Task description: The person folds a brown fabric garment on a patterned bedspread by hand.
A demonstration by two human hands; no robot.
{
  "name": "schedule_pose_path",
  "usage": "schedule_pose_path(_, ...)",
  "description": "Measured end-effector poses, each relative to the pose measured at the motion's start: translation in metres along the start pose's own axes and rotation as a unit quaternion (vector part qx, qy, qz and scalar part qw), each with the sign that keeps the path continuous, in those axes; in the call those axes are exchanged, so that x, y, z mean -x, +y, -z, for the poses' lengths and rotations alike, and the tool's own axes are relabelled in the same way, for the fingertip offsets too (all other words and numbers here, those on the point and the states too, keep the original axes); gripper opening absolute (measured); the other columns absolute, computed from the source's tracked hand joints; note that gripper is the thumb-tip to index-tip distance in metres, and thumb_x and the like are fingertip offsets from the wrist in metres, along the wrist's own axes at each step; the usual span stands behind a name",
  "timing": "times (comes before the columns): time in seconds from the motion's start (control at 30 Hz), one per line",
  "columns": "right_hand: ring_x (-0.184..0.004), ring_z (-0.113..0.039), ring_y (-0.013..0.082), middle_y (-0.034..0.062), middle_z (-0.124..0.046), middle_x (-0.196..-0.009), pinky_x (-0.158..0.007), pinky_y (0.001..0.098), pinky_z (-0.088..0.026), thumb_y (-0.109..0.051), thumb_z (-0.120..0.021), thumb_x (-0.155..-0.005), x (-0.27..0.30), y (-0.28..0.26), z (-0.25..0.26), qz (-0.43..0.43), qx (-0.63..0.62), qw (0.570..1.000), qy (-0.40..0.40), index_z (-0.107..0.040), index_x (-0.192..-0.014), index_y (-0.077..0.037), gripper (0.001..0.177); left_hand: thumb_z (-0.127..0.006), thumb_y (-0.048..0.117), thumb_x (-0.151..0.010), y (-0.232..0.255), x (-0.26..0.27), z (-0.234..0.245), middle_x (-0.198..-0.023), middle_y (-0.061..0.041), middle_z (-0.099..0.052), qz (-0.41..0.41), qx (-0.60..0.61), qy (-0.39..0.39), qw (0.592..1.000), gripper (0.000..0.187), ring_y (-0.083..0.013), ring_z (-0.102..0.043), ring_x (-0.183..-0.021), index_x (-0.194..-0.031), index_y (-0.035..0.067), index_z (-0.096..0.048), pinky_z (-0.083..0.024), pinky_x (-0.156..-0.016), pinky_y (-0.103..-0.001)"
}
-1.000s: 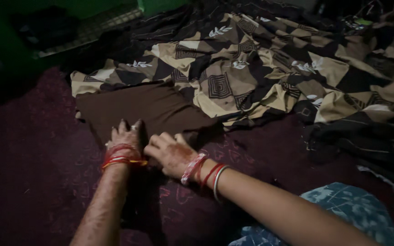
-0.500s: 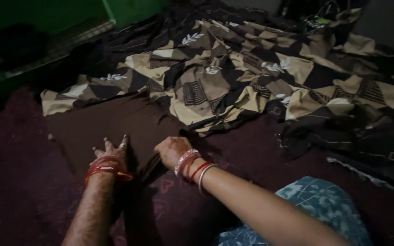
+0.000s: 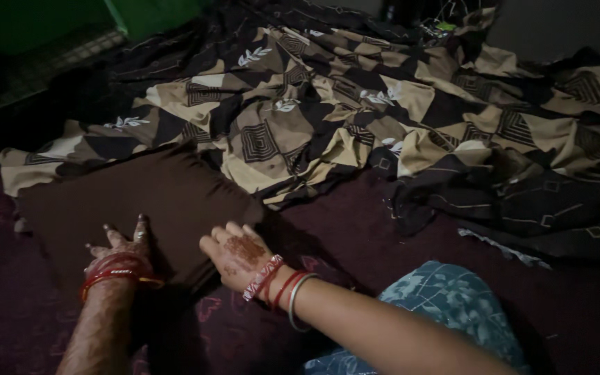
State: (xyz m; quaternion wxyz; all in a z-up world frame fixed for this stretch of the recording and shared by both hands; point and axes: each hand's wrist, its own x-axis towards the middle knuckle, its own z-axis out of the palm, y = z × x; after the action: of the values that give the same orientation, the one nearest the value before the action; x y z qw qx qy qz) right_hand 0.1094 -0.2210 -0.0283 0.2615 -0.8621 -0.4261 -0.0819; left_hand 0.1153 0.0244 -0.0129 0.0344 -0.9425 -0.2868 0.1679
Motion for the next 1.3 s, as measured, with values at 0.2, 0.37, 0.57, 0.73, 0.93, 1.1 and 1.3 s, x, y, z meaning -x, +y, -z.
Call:
schedule_pose_path(0.2, -0.117, -0.056, 0.0303, 0.0104, -0.06, -0.117, -0.1, 0.0591, -0.039, -0.015, -0.056, -0.091, -0.03, 0.026, -0.017, -0.105, 0.125, 0.986, 0.026, -0.059, -0.117, -0.014, 0.027, -0.088, 0.053, -0.078, 0.011, 0.042, 0.022, -0.173, -0.015, 0.007, 0.018, -0.003, -0.032, 0.999, 0.123, -0.0494, -0.004, -0.156, -0.162, 0.048, 0.001, -0.031, -0.117, -0.069)
schedule_pose_path(0.37, -0.117, -0.062, 0.0294, 0.0119, -0.069, -0.116, -0.1, 0.0459, -0.045, -0.015, -0.055, -0.096, -0.038, 0.04, -0.019, -0.132, 0.104, 0.979, -0.115, -0.068, -0.115, -0.013, 0.023, -0.092, 0.051, -0.074, 0.012, 0.037, 0.021, -0.173, -0.014, 0.011, 0.035, 0.004, -0.038, 0.999, 0.129, -0.0479, -0.003, -0.157, -0.163, 0.048, 0.002, -0.033, -0.115, -0.072)
schedule_pose_path(0.57, -0.104, -0.074, 0.029, 0.0136, -0.077, -0.102, -0.093, 0.042, -0.054, -0.013, -0.067, -0.09, -0.023, 0.029, 0.013, -0.131, 0.147, 0.958, -0.207, -0.078, -0.102, -0.011, 0.017, -0.053, 0.072, -0.101, -0.004, -0.013, -0.015, -0.168, -0.03, -0.005, 0.126, 0.166, 0.049, 0.977, 0.091, -0.0574, -0.022, -0.148, -0.165, 0.029, -0.005, -0.029, -0.112, -0.074)
schedule_pose_path(0.73, -0.105, -0.074, 0.0318, 0.0177, -0.076, -0.103, -0.093, 0.0423, -0.055, -0.011, -0.068, -0.089, -0.016, 0.019, 0.027, -0.121, 0.136, 0.956, -0.23, -0.078, -0.103, -0.009, 0.018, -0.054, 0.065, -0.094, -0.02, -0.028, -0.037, -0.166, -0.036, -0.012, 0.101, 0.132, 0.029, 0.986, 0.095, -0.0525, -0.03, -0.15, -0.168, 0.03, -0.004, -0.035, -0.118, -0.063)
schedule_pose_path(0.93, -0.116, -0.059, 0.0316, 0.0101, -0.066, -0.114, -0.097, 0.0465, -0.044, -0.002, -0.068, -0.075, 0.002, 0.043, 0.02, -0.081, 0.026, 0.99, -0.115, -0.065, -0.111, -0.012, 0.038, -0.075, 0.049, -0.085, 0.008, -0.026, -0.027, -0.172, -0.025, -0.006, 0.04, -0.11, -0.038, 0.992, 0.117, -0.0503, -0.024, -0.153, -0.171, 0.031, 0.003, -0.037, -0.113, -0.064)
schedule_pose_path(1.1, -0.118, -0.056, 0.034, 0.0095, -0.057, -0.116, -0.095, 0.047, -0.045, 0.005, -0.062, -0.074, 0.004, 0.081, -0.002, -0.061, -0.002, 0.995, 0.078, -0.06, -0.114, -0.012, 0.043, -0.064, 0.047, -0.095, 0.032, 0.02, -0.001, -0.166, -0.029, -0.018, -0.012, -0.211, 0.014, 0.977, 0.098, -0.0487, -0.031, -0.148, -0.167, 0.011, -0.007, -0.03, -0.114, -0.067)
schedule_pose_path(1.3, -0.119, -0.056, 0.0385, 0.0159, -0.054, -0.121, -0.097, 0.0469, -0.048, 0.015, -0.052, -0.077, 0.005, 0.102, -0.018, -0.083, -0.139, 0.986, 0.032, -0.054, -0.122, -0.007, 0.05, -0.059, 0.03, -0.1, 0.078, 0.026, -0.001, -0.171, -0.005, -0.013, -0.143, -0.16, 0.046, 0.976, 0.073, -0.041, -0.013, -0.156, -0.161, 0.042, -0.02, -0.014, -0.116, -0.075)
